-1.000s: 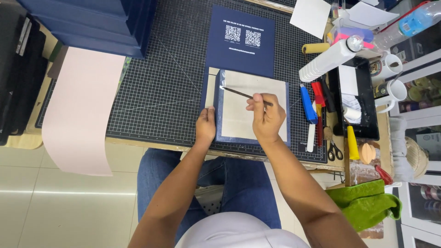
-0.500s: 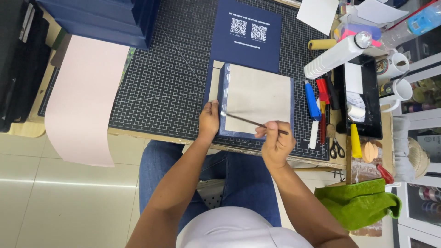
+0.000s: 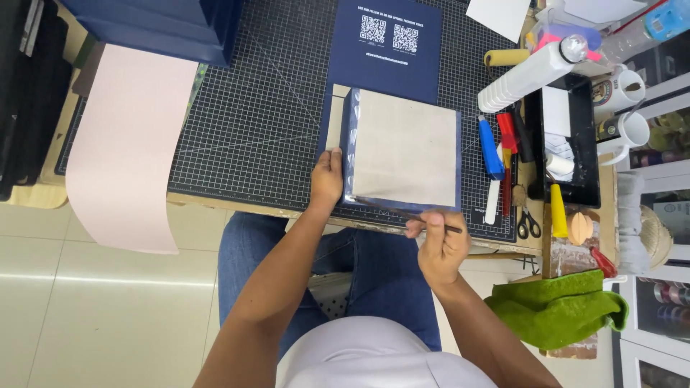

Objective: Applying glue to a box lid using a roller and brush, then wiping the edges with a cloth.

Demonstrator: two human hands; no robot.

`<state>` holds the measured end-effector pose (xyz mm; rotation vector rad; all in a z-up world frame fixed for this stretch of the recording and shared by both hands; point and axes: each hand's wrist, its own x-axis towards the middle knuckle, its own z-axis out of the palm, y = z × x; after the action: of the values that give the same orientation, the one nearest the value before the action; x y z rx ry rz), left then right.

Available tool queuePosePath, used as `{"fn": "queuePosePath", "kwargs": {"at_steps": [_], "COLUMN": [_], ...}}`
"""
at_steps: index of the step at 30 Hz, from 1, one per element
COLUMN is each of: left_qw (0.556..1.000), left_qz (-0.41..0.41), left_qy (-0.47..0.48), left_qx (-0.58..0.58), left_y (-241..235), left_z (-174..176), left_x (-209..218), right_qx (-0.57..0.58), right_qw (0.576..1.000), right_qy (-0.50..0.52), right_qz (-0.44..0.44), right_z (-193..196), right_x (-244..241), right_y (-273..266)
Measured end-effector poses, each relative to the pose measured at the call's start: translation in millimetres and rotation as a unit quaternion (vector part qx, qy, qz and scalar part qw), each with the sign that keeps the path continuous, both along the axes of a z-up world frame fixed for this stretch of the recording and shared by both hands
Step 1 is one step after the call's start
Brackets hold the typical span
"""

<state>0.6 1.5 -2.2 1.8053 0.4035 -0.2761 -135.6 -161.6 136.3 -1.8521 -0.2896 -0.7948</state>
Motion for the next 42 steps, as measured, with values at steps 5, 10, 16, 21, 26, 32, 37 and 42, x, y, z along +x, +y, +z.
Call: {"fn": "queuePosePath", "kwargs": {"at_steps": [5,10,16,21,26,32,37,42], "left_qw": [1.0,1.0,1.0,1.0,1.0,0.999,0.999,0.999], "left_qz": [-0.001,0.001,-0.013,-0.006,-0.007,0.0,0.008,0.007], "left_qy": [0.001,0.01,0.003,-0.004,-0.018,-0.028,-0.026,-0.034], "left_qx": [0.002,0.006,0.002,0.005,0.013,0.017,0.021,0.02], "left_y": [0,0,1,1,0,-3,-5,-3], "left_z": [6,0,0,12,0,-5,-17,-19], "left_x": [-2,-2,1,-1,1,0,3,1], "right_qx": [0.017,0.038,0.034,0.038,0.038,0.046,0.049,0.06], "right_qw": [1.0,0.999,0.998,0.996,0.995,0.995,0.994,0.992], "right_qy": [-0.005,0.002,0.021,0.063,0.071,0.078,0.098,0.107], "right_qz": [0.013,0.03,0.05,0.051,0.051,0.047,0.022,0.0], "right_z": [2,7,4,2,2,1,-3,-3], "right_x": [-1,-1,4,7,5,2,-2,-7], "right_y": [-1,-11,-38,-53,-74,-100,-128,-144]}}
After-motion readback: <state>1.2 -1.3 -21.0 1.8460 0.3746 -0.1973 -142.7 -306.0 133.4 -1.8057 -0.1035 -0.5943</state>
